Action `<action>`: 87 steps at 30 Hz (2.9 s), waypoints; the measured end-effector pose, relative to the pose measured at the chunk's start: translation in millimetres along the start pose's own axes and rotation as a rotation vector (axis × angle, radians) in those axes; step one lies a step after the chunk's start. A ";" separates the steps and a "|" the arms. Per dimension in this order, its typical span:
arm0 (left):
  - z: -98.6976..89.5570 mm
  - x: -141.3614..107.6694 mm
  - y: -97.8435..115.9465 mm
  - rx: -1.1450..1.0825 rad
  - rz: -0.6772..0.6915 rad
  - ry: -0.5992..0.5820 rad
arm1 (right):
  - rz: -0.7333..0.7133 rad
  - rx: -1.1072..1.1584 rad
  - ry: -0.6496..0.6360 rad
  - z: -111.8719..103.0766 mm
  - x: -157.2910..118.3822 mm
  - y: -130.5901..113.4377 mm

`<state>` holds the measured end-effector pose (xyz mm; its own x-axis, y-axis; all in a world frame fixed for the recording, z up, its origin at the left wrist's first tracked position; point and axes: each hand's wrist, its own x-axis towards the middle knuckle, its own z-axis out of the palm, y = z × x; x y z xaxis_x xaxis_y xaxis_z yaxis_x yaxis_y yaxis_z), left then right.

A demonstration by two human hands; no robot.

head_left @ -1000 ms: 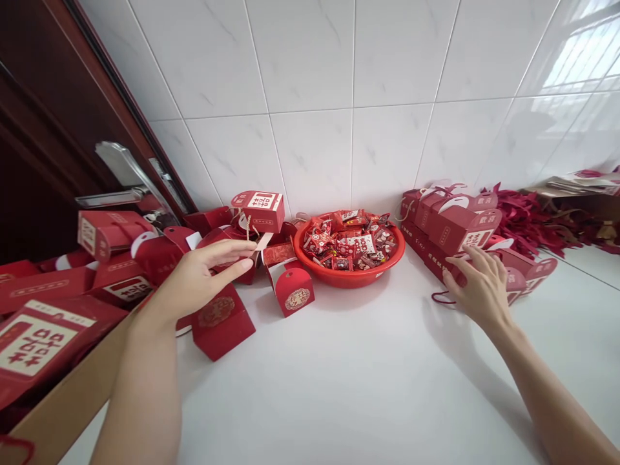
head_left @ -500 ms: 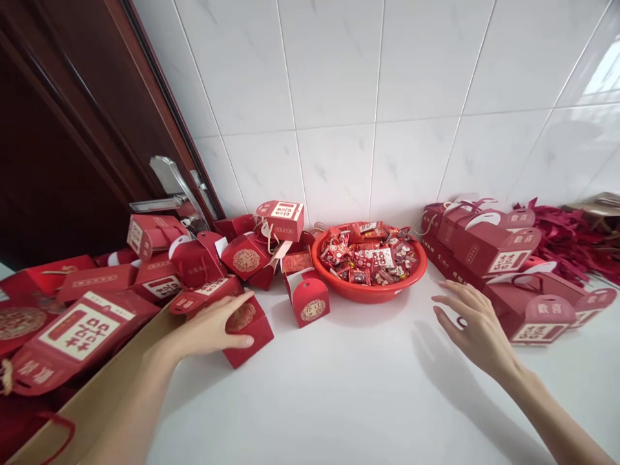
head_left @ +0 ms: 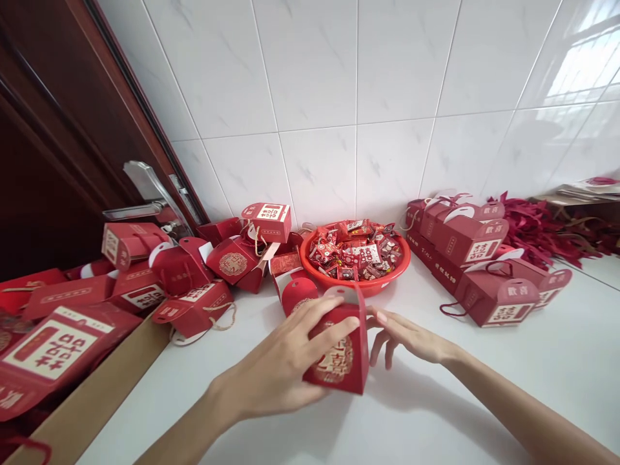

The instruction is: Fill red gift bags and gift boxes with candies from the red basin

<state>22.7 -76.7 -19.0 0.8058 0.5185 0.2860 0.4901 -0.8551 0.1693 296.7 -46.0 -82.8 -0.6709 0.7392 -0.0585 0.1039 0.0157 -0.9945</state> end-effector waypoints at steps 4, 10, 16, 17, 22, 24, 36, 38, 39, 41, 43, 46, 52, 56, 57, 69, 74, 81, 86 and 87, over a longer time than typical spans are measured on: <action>33.7 19.9 -8.9 0.128 0.148 0.123 | -0.051 0.039 0.026 -5.6 7.0 -1.5; 56.5 20.5 -11.3 -0.131 0.123 0.128 | -0.064 -0.067 0.202 -13.3 1.3 5.4; 52.8 33.2 -6.0 -0.402 -0.200 0.161 | -0.046 -0.216 0.297 -13.0 -5.3 2.9; 51.7 36.6 -6.2 -0.435 -0.232 0.158 | -0.039 -0.247 0.307 -12.0 -5.6 1.6; 52.2 52.4 -7.1 -0.481 -0.180 0.164 | -0.122 -0.400 0.468 -2.2 -3.8 -8.3; 53.1 56.6 -6.6 -0.492 -0.152 0.173 | -0.248 -0.471 0.518 1.9 -1.9 -14.4; 40.8 42.0 -14.2 -0.283 -0.256 0.220 | -0.266 -0.842 0.459 4.0 3.6 -18.7; 37.1 42.6 -13.1 -0.243 -0.284 0.119 | -0.226 -0.875 0.501 5.4 0.8 -21.6; 35.4 43.8 -11.8 -0.217 -0.288 0.055 | -0.207 -0.885 0.514 6.0 -1.3 -24.3; 32.3 47.3 -7.7 -0.144 -0.293 -0.082 | -0.153 -0.900 0.515 6.0 -7.5 -31.4; 29.8 50.9 -2.7 -0.060 -0.318 -0.190 | -0.058 -0.898 0.479 4.2 -15.8 -38.9; 27.7 53.8 2.8 0.012 -0.395 -0.237 | 0.128 -0.860 0.393 -1.6 -28.6 -44.2; 24.2 45.7 -4.2 -0.023 -0.666 -0.163 | 0.310 -0.730 0.269 -6.9 -35.6 -26.3; 22.2 37.2 -12.5 -0.171 -0.721 -0.193 | 0.321 -0.610 0.195 -3.0 -32.6 -17.1; 23.2 35.9 -14.6 -0.223 -0.710 -0.189 | 0.332 -0.599 0.188 -2.5 -31.8 -16.3; 37.4 38.0 -28.2 -0.432 -0.624 -0.100 | 0.244 -0.705 0.210 -44.4 -22.8 -36.3; 15.0 52.6 -29.7 -0.179 -0.716 -0.011 | -0.091 -0.744 0.426 -90.0 13.7 -59.7; 23.3 101.8 -61.6 -0.175 -0.625 0.133 | -0.079 -0.879 0.685 -99.8 102.0 -29.5; 44.9 128.1 -90.3 -0.172 -0.599 0.016 | -0.114 -0.828 0.711 -100.3 123.5 -15.3; 47.4 131.8 -94.4 -0.154 -0.600 -0.003 | -0.117 -0.817 0.728 -102.3 123.2 -13.8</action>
<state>98.3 72.5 -42.0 0.4053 0.9091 0.0962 0.8050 -0.4048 0.4337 287.7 113.7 -67.3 -0.1426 0.9202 0.3645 0.7026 0.3535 -0.6176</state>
